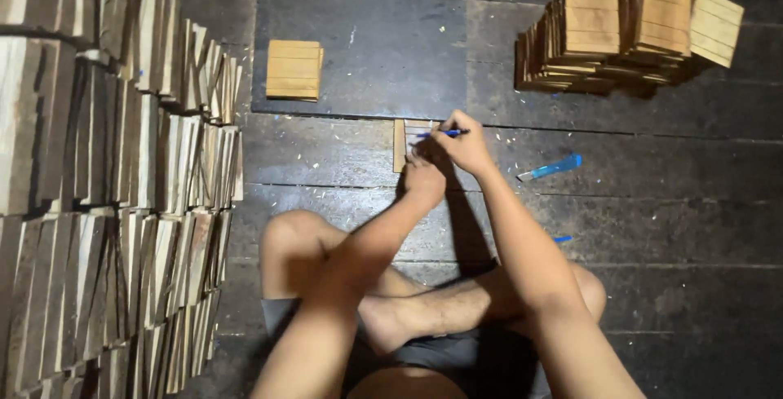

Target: Marking wooden blocks using a pen and a template jig while sitting on the floor.

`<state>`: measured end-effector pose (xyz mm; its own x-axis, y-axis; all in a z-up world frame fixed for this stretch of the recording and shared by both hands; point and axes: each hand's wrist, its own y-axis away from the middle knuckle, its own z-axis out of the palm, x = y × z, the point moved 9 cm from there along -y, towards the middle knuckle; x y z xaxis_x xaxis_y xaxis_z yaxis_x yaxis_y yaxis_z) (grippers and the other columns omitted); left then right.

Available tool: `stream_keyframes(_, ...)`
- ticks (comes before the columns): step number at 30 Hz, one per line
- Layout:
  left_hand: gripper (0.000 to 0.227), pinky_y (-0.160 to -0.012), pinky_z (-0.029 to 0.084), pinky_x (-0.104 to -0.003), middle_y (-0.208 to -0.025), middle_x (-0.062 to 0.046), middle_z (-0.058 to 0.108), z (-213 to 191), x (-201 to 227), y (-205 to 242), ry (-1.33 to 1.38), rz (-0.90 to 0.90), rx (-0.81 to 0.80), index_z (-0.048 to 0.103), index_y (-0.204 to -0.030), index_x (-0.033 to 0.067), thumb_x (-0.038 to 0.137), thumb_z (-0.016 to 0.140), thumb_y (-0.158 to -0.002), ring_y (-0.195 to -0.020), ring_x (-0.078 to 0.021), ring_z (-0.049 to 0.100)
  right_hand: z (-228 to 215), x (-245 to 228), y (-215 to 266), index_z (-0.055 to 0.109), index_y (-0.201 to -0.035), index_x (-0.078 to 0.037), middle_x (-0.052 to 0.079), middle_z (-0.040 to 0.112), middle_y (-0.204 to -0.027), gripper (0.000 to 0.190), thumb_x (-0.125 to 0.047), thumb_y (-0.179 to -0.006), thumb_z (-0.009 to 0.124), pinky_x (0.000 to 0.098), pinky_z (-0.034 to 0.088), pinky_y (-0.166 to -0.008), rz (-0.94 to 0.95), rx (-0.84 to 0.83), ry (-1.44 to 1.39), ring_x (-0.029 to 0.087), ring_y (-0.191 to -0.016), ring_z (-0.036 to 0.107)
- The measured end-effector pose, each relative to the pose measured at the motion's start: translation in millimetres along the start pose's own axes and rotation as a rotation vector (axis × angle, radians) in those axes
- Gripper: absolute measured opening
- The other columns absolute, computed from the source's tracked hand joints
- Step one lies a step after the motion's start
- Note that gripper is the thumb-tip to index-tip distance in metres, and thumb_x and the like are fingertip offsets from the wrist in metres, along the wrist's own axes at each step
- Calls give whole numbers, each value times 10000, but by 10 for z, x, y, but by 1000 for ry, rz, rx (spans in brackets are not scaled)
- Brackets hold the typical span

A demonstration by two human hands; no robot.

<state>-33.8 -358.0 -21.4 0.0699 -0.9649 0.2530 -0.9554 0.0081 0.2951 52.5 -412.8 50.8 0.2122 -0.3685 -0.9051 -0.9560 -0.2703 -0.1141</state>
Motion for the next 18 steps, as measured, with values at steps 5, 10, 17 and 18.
stream_keyframes(5,347,-822,486,-555,-1157,-368,666,832,156,-475,64,-98,-125,735,-1136,-54,173,538,-963,-1111,-518,640,726,45,-225,622,-784,-91,120,687,-724,209,-115,-716,819,427,505,-666,-20,-396,206,301,-679,653)
stream_keyframes(10,382,-552,562,-504,-907,-123,659,281,-123,-160,125,-545,184,568,-1236,-240,11,480,-961,-815,-265,712,1116,-57,-200,618,-891,-85,179,728,-813,250,-173,-756,809,492,533,-783,75,-719,367,416,-857,714)
stream_keyframes(17,381,-558,569,-505,-915,-138,669,190,-129,-98,64,-558,164,562,-1252,-227,25,487,-976,-813,-276,716,1229,67,-245,614,-920,-104,153,738,-863,198,-189,-804,751,505,533,-855,115,-818,521,409,-949,716)
stream_keyframes(18,381,-559,570,-505,-916,-140,670,163,-128,-95,54,-556,164,561,-1254,-225,27,488,-978,-813,-278,717,1255,99,-245,621,-947,-109,168,733,-877,228,-224,-805,758,503,539,-855,122,-840,510,411,-956,711)
